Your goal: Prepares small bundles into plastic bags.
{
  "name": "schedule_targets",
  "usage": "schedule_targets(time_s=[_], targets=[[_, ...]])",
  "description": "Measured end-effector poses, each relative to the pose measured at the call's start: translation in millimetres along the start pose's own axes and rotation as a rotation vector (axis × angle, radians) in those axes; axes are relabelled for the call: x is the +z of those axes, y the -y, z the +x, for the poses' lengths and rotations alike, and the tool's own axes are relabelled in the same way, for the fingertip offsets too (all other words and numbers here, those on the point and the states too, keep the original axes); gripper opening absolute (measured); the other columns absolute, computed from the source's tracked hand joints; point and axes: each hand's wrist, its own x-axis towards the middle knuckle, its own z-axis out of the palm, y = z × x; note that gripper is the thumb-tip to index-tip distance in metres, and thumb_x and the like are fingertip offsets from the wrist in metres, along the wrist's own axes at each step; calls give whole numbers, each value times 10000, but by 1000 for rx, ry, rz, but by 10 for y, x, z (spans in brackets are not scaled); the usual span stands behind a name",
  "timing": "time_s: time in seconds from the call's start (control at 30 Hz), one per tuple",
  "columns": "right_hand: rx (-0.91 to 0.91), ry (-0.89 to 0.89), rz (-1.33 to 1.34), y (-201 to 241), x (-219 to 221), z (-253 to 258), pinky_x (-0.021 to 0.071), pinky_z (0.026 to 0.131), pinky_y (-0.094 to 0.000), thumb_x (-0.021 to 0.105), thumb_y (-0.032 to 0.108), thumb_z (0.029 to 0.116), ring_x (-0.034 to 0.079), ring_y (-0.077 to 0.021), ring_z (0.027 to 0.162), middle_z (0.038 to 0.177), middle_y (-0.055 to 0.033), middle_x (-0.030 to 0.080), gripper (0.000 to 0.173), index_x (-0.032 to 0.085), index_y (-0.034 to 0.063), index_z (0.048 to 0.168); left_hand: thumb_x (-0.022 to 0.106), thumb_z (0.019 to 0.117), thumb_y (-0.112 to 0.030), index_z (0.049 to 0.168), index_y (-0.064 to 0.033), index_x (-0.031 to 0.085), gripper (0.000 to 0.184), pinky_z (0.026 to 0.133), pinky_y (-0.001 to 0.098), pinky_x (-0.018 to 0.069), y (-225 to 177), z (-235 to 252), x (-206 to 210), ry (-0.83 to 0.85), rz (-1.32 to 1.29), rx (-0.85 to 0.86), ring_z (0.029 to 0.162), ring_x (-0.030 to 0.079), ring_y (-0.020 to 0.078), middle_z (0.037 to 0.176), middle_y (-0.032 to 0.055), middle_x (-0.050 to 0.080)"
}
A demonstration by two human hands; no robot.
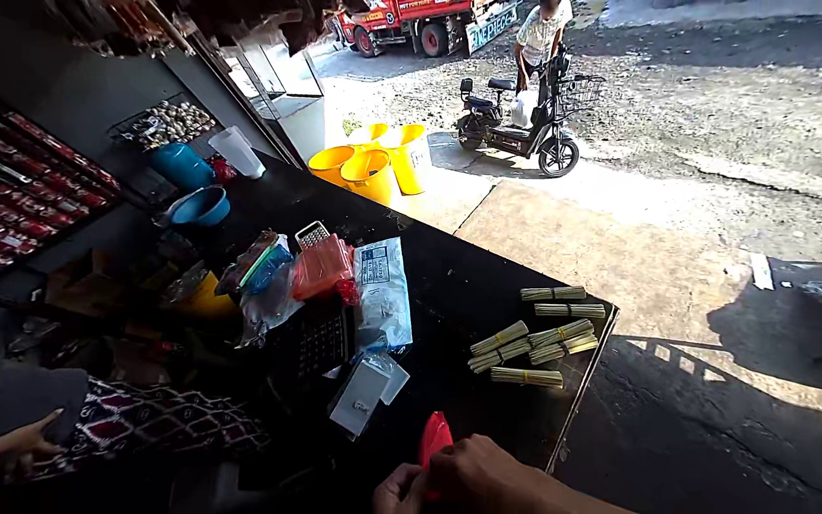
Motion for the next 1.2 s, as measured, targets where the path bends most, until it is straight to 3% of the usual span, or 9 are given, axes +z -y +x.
schedule_targets(time_s=[0.1,0.23,0.33,0.4,0.47,0.63,0.8,1.0,1.2], targets=[[34,83,-100,47,-88,-32,529,594,-588,505,327,1063,693,-355,742,789,-133,671,285,648,95,978,695,962,-175,1051,-48,737,161,789,332,594,5,-105,-92,-62,431,207,822,702,103,909,37,741],[280,261,-191,-347,-240,-64,520,711,-665,523,329,1054,694,-431,874,897,-187,704,274,673,102,1073,705,951,-229,1028,-75,765,182,799,477,603,607,-73,-361,-115,794,318,851,728,217,952,74,751],[224,297,-154,-274,-315,-72,521,704,-638,517,320,1066,693,-405,848,857,-177,689,283,662,79,1042,688,968,-247,971,-75,769,191,758,405,590,670,-72,-371,-79,620,209,789,697,157,876,39,731],[95,291,-115,-80,-374,-65,515,670,-605,511,307,1069,684,-372,797,812,-152,670,277,646,73,1005,689,946,-179,974,-46,742,146,556,256,486,522,-85,-295,-30,105,115,586,570,86,728,18,661],[-39,308,-120,178,-310,-13,518,643,-590,517,275,1068,681,-360,792,846,-139,670,239,646,78,1027,688,927,-118,1138,-15,693,235,555,234,509,411,-99,-146,80,-245,95,615,582,87,819,50,675],[-202,262,-230,437,-291,190,522,585,-538,551,214,1041,678,-331,747,845,-110,669,142,646,116,1081,690,892,-259,1169,-31,706,359,915,240,559,442,57,78,-66,247,413,1004,662,51,1070,34,703],[-226,294,-207,374,-324,278,510,583,-564,566,190,1021,670,-365,715,779,-135,659,175,660,119,1149,619,912,-161,974,-38,718,169,802,242,561,407,197,328,-311,417,529,838,667,51,884,26,702],[-86,211,-37,-162,-443,382,529,659,-611,530,234,1049,692,-372,827,874,-150,686,193,648,83,1074,671,878,-126,1005,9,733,195,721,379,614,503,260,427,-475,666,548,768,727,181,885,118,739],[203,181,134,-564,-119,490,536,753,-632,507,242,1054,697,-401,886,898,-191,694,243,646,52,1115,686,927,-110,999,26,723,158,712,237,579,591,162,501,-668,513,445,737,670,68,855,96,717]])
